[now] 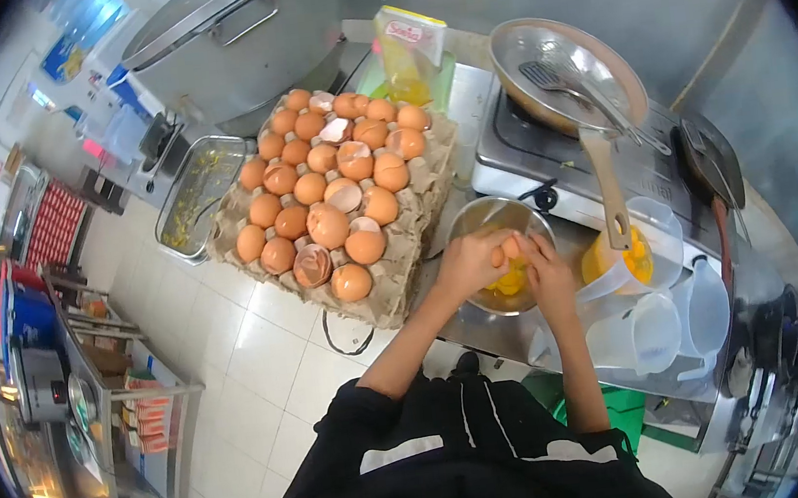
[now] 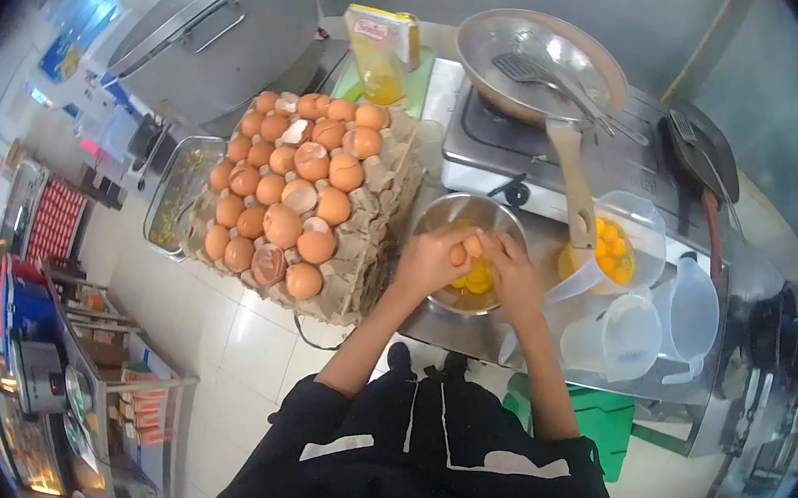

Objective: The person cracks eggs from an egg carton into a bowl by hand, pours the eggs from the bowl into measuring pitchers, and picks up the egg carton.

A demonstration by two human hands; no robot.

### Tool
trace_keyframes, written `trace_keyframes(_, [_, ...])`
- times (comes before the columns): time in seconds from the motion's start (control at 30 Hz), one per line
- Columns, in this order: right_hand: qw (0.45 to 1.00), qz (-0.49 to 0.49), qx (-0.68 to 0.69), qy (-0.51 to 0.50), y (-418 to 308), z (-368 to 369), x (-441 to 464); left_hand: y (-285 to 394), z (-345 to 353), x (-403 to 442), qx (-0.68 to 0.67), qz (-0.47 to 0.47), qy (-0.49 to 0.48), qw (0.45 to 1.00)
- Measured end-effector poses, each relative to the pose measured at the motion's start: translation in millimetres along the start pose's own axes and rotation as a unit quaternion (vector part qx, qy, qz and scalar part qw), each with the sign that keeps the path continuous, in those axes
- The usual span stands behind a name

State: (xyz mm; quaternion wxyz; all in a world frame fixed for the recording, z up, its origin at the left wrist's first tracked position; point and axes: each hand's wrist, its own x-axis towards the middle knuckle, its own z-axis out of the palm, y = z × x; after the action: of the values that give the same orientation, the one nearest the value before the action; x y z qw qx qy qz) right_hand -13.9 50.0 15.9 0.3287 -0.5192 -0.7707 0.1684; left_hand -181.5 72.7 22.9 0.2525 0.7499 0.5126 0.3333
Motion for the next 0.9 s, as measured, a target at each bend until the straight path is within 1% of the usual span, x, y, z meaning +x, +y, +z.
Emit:
trace_keyframes(0.03, [0.992,-0.049,-0.106,0.052,-2,3,1,0,5,0,-0.013,0.031,0.042,0.999])
trace_keyframes(0.07, [0.992,-0.057,-0.103,0.048,-5,5,4,-2,8,-1,-0.026,0.063,0.084,0.994])
trace_keyframes(0.1, [0.996,-0.058,-0.035,0.05,-8,5,6,3,3,-4,-0.039,0.025,0.048,0.998])
trace_keyframes(0.13, [0.997,-0.058,0.033,0.05,-10,6,9,1,6,-6,-0.037,0.02,0.057,0.997])
trace_keyframes(0.17, [0.996,-0.066,0.035,0.044,-10,5,13,-3,10,-7,-0.269,-0.036,0.056,0.961])
trace_keyframes(0.2, [0.97,0.055,0.237,0.018,-14,4,19,-3,9,-9,-0.487,-0.086,0.054,0.868])
trace_keyframes(0.23, [0.889,0.175,0.423,-0.011,-19,3,25,-5,6,-10,-0.563,-0.136,0.061,0.813])
trace_keyframes(0.27, [0.89,0.167,0.424,-0.019,-25,3,36,-6,3,-10,-0.562,-0.133,0.072,0.813])
trace_keyframes(0.33, [0.881,0.112,0.455,-0.065,-70,-12,72,-6,3,-16,-0.591,-0.137,0.115,0.786])
trace_keyframes(0.37, [0.882,0.072,0.452,-0.115,-103,-17,92,-7,2,-19,-0.59,-0.137,0.122,0.786])
trace_keyframes(0.4, [0.879,0.031,0.448,-0.162,-138,-14,112,-8,0,-21,-0.557,-0.147,0.115,0.809])
trace_keyframes(0.47, [0.853,-0.108,0.45,-0.242,-190,13,149,-9,-2,-22,-0.491,-0.165,0.097,0.85])
trace_keyframes(0.5, [0.841,-0.144,0.436,-0.285,-209,34,166,-14,7,-21,-0.52,-0.112,0.122,0.838])
trace_keyframes(0.53, [0.827,-0.179,0.421,-0.326,-225,56,180,-14,11,-20,-0.518,-0.109,0.126,0.839])
trace_keyframes(0.6, [0.83,-0.118,0.379,-0.392,-258,87,200,-17,13,-20,-0.436,-0.075,0.182,0.878])
trace_keyframes(0.63, [0.829,-0.122,0.379,-0.392,-269,97,207,-12,1,-23,-0.433,-0.073,0.184,0.879])
trace_keyframes(0.67, [0.889,-0.202,0.226,-0.343,-277,105,214,-4,-9,-25,-0.426,-0.113,0.148,0.885])
trace_keyframes(0.7, [0.918,-0.273,0.064,-0.282,-282,114,221,-4,-12,-28,-0.423,-0.133,0.13,0.887])
trace_keyframes(0.73, [0.917,-0.274,0.063,-0.282,-286,123,230,-4,-14,-30,-0.42,-0.153,0.111,0.888])
trace_keyframes(0.8, [0.921,-0.299,-0.029,-0.249,-291,139,252,-15,-4,-29,-0.4,-0.063,0.142,0.903])
trace_keyframes(0.83, [0.907,-0.359,-0.061,-0.211,-286,148,263,-18,4,-25,-0.402,-0.062,0.143,0.902])
trace_keyframes(0.87, [0.907,-0.358,-0.063,-0.211,-282,159,271,-22,11,-26,-0.416,-0.07,0.14,0.896])
trace_keyframes(0.9, [0.865,-0.383,-0.12,-0.301,-284,165,274,-21,10,-27,-0.434,-0.08,0.136,0.887])
